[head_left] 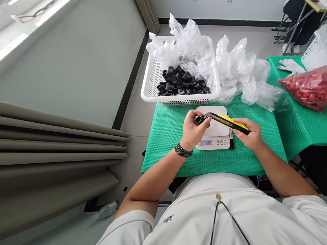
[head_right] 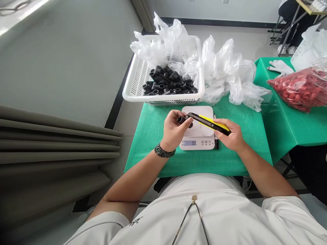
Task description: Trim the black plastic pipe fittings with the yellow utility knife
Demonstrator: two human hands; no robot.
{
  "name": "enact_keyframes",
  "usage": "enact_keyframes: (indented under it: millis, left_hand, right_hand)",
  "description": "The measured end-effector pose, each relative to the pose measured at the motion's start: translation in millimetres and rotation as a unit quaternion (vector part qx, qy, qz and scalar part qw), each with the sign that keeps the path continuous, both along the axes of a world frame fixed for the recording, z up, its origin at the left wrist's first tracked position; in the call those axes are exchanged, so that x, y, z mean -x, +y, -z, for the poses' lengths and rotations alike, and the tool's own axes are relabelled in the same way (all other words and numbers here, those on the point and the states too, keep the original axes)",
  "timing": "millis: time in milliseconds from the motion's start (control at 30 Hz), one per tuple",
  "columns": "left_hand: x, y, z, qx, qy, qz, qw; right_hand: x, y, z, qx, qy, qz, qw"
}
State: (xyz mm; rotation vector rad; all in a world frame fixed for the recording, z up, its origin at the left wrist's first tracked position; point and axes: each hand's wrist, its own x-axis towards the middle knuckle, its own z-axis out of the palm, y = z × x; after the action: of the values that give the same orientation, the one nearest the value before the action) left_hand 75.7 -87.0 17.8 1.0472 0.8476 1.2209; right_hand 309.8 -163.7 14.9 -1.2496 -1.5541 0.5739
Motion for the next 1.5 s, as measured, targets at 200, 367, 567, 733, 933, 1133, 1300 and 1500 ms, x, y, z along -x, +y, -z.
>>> enact_keyframes:
  millis: [200,367,567,733,933,1133,1300,1500]
  left_hand:
    - [1.2,-0.7,0.1,0.001,0.012,0.005,1.0]
    - [1.4,-0.7,0.9,0.01,0.005,0.013,1.0]
    - [0.4,-1.0,1.0,-0.002,-0.003,0.011,1.0]
    - [0.0,-1.4,0.3,-0.014,-0.011,0.012,1.0]
    - [0.4,-1.5,0.6,-0.018,-0.016,0.016,1.0]
    - [0.7,-1.3,1.3,-0.022,-0.011,0.015,1.0]
    - [0.3,-0.8,2.1,-0.026,-0.011,0.019,0.999]
    - [0.3,-0.7,3.3,-0.023,-0.018,0.014,0.999]
  right_hand:
    - [-0.4,-0.5,-0.2,0.008,-0.008,0.01,1.0]
    - [0.1,-0.4,0.3,0.011,0.001,0.015,1.0]
    - [1.8,0.3,0.6,0.018,0.003,0.025,1.0]
    - [4.2,1.6,0.4,0.001,-0.006,0.035,0.999]
    - [4.3,1.8,0.4,0.002,0.0,0.03,1.0]
    - [3.9,2.2,0.2,-0.011,-0.003,0.025,1.0]
    - [4.3,3.2,0.3,-0.018,-0.011,0.024,0.999]
    - [2.7,1.6,1.1,-0.025,-0.002,0.018,1.0]
